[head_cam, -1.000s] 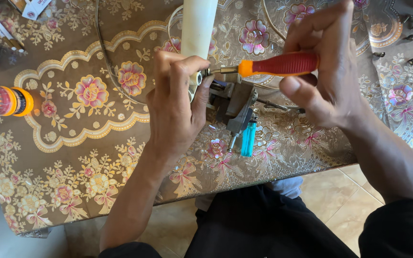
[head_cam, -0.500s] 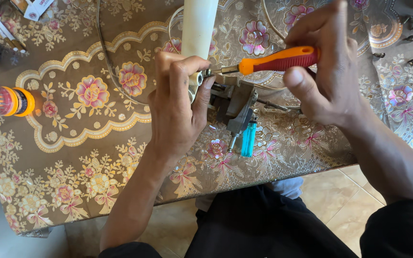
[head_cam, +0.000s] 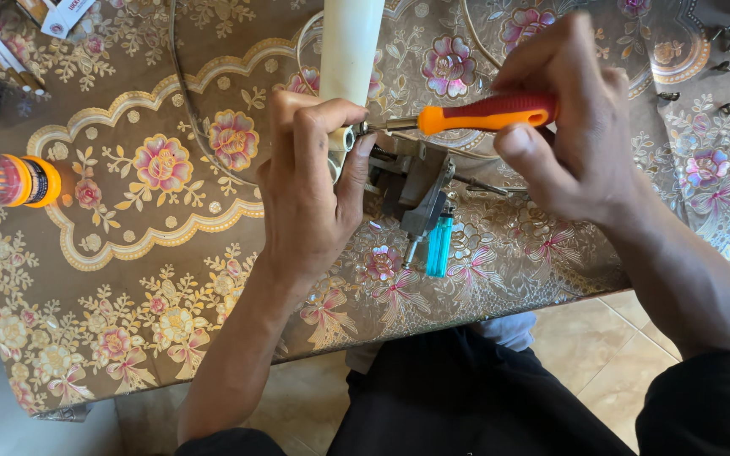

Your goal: The person disassembles a white handheld electric appliance on a table, using screwdrivers and a wrench to remove screws and separate its plastic housing and internal motor parts. They manipulate the detached components by hand and continue unscrewing the housing throughout the clip.

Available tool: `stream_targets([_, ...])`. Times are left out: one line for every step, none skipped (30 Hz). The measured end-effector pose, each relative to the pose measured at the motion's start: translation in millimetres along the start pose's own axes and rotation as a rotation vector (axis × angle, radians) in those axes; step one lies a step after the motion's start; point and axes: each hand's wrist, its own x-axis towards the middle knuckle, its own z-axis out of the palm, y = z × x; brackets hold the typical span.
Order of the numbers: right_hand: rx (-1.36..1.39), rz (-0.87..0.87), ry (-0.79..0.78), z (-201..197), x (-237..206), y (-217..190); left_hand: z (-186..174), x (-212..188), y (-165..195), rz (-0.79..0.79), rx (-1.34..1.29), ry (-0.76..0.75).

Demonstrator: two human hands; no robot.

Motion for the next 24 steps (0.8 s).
stream_targets([0.071,-0.056,0.008,-0.4,0.1,-0.4,0.2,0.0,0.0,0.001,-0.002,0.0])
stream_targets([0.114,-0.074,0.015,0.5,0.1,-0.5,0.5,-0.1,0.0,0.002,-0.004,0.001])
stream_targets([0.157,-0.092,0.021,0.2,-0.2,-0.2,0.8,-0.1,0.0,0.003,-0.008,-0.001])
stream_targets([0.176,-0.073,0.023,2.3,-1.0,0.4,1.3,-0.4,0.2,0.0,-0.007,-0.004])
stream_targets([0.147,-0.043,0.024,2.8,-2.2,1.3,1.7,-0.6,0.6,-0.003,-0.007,-0.006])
stream_targets([0.118,-0.013,0.023,3.1,-3.7,2.3,2.2,-0.5,0.7,-0.007,-0.002,-0.01])
stream_targets([0.04,0.031,0.022,1.7,-6.7,2.5,2.2,-0.7,1.0,-0.01,-0.003,-0.01])
stream_targets([-0.02,0.041,0.018,1.4,-7.8,4.3,2.3,-0.7,1.4,-0.013,-0.004,-0.01])
stream_targets([-0.08,0.051,0.014,0.8,-9.6,5.2,1.8,-1.0,1.8,-0.014,-0.011,-0.007])
stream_targets([-0.125,0.027,0.011,0.3,-9.1,7.3,1.9,-0.7,2.0,-0.007,-0.011,-0.006])
stream_targets([-0.14,0.031,0.01,-0.3,-9.3,8.0,1.8,-0.3,2.1,-0.001,-0.011,-0.004])
stream_targets([-0.155,0.034,0.009,-0.9,-8.9,8.2,1.9,-0.4,2.6,0.009,-0.003,-0.005])
stream_targets([-0.14,0.062,0.011,-0.9,-8.1,7.9,2.1,-0.1,2.7,0.01,-0.002,-0.008])
stream_targets([-0.096,0.042,0.021,-1.3,-7.0,6.9,2.3,0.0,2.8,0.011,-0.002,-0.011])
stream_targets([-0.052,0.023,0.031,-1.4,-5.5,5.4,2.6,0.0,2.8,0.0,-0.008,-0.018])
stream_targets([0.021,-0.042,0.05,-2.4,-4.6,3.1,2.5,-0.2,2.7,-0.011,-0.013,-0.025])
stream_targets([0.06,-0.043,0.058,-2.7,-3.1,1.0,2.4,-0.5,2.4,-0.006,-0.008,-0.023])
stream_targets([0.1,-0.044,0.066,-3.0,-2.0,-0.8,2.6,-0.8,1.9,-0.002,-0.005,-0.022])
stream_targets([0.111,0.016,0.062,-3.0,-0.6,-1.8,3.0,-1.1,1.4,0.0,-0.006,-0.02])
stream_targets([0.085,0.041,0.056,-2.2,-0.2,-2.9,3.4,-1.4,0.8,0.002,-0.006,-0.018])
stream_targets([0.059,0.067,0.049,-1.7,0.2,-2.9,3.8,-1.4,0.1,0.001,-0.007,-0.015])
stream_targets([-0.01,0.061,0.043,-0.7,-0.5,-3.0,3.9,-1.6,-0.5,-0.001,-0.012,-0.013])
stream_targets([-0.052,0.043,0.035,-0.7,-1.4,-2.0,4.0,-1.6,-1.0,-0.003,-0.017,-0.011])
stream_targets([-0.095,0.024,0.029,-0.8,-2.6,-0.8,3.9,-1.6,-1.1,-0.009,-0.026,-0.01])
